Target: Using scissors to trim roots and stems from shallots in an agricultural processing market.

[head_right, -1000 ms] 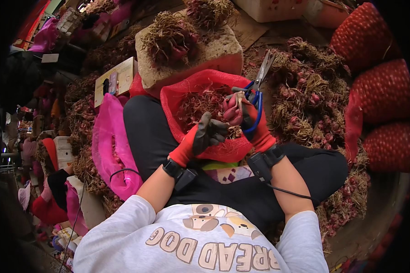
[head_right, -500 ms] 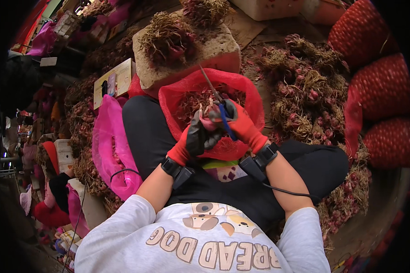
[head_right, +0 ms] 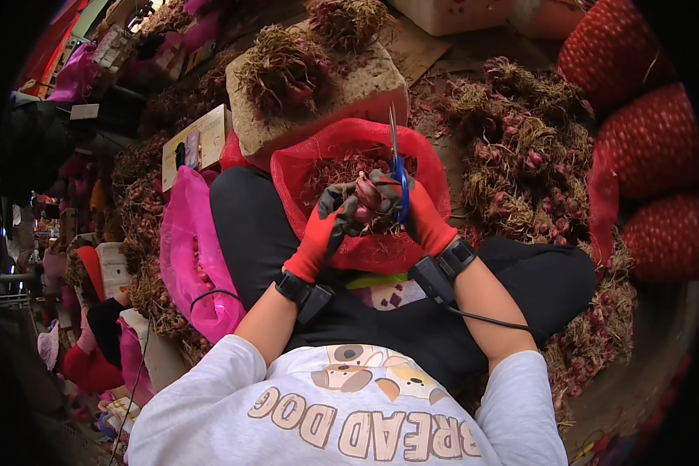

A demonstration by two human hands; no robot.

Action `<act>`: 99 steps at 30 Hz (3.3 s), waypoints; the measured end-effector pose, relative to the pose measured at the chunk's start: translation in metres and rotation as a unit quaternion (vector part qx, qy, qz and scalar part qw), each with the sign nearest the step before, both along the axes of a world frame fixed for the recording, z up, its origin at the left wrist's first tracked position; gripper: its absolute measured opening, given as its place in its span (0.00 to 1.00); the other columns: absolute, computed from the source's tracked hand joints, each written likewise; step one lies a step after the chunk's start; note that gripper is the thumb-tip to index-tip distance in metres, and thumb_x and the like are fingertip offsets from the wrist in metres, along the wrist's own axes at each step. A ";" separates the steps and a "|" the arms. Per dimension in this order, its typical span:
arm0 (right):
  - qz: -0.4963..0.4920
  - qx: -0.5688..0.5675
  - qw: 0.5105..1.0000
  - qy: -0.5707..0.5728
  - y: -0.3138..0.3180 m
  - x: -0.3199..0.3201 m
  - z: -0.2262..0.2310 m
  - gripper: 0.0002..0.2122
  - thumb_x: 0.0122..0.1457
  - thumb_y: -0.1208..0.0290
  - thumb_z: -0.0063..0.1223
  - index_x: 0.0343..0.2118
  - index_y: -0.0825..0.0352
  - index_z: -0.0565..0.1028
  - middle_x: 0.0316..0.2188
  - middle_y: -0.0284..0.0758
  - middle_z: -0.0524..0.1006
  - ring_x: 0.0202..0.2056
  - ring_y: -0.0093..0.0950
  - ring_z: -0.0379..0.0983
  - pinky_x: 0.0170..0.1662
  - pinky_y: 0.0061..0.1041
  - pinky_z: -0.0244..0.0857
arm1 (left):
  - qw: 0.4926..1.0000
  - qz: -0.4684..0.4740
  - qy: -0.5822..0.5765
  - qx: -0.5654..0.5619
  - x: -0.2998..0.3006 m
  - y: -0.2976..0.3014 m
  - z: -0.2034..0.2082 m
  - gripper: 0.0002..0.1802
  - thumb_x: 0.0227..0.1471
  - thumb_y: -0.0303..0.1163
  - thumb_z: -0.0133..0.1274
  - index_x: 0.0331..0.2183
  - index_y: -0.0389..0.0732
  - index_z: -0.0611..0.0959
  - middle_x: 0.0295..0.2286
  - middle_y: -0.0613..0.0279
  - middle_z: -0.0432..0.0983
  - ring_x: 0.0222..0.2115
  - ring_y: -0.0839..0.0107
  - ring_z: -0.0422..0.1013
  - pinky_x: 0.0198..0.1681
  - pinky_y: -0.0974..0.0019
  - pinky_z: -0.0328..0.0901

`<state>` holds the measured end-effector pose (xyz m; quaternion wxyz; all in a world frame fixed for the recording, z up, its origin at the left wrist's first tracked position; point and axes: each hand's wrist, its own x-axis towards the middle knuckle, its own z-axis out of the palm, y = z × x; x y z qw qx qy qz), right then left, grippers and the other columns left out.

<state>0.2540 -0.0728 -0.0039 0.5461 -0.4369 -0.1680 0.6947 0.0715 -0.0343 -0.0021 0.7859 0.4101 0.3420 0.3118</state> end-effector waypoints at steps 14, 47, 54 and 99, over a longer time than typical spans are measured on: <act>-0.052 0.080 0.995 -0.037 -0.006 -0.003 0.001 0.12 0.55 0.67 0.54 0.41 0.64 0.71 0.31 0.28 0.74 0.31 0.19 0.72 0.33 0.19 0.69 | 0.907 0.005 0.216 0.361 -0.004 0.001 0.025 0.15 0.41 0.29 0.60 0.35 0.39 0.78 0.32 0.55 0.71 0.32 0.61 0.71 0.37 0.63 0.66; 0.029 0.180 0.968 -0.174 -0.007 -0.002 0.029 0.17 0.55 0.71 0.54 0.46 0.70 0.70 0.36 0.29 0.74 0.36 0.16 0.69 0.41 0.17 0.63 | 0.987 -0.082 0.091 0.102 -0.018 0.009 0.040 0.14 0.53 0.28 0.44 0.40 0.32 0.76 0.29 0.68 0.73 0.27 0.81 0.67 0.31 0.76 0.63; 0.071 0.125 0.986 -0.083 -0.008 -0.002 0.026 0.17 0.57 0.69 0.51 0.47 0.71 0.69 0.37 0.29 0.74 0.37 0.17 0.69 0.42 0.18 0.63 | 0.975 -0.108 0.126 0.149 -0.019 0.012 0.044 0.11 0.46 0.25 0.54 0.36 0.35 0.78 0.27 0.66 0.74 0.26 0.80 0.69 0.30 0.75 0.65; 0.124 0.179 0.960 -0.175 -0.009 0.003 0.022 0.14 0.52 0.67 0.56 0.37 0.72 0.76 0.28 0.31 0.76 0.30 0.18 0.71 0.32 0.17 0.65 | 0.924 -0.346 0.161 0.008 -0.016 0.066 0.061 0.11 0.48 0.26 0.50 0.36 0.37 0.79 0.23 0.70 0.73 0.23 0.82 0.68 0.25 0.78 0.61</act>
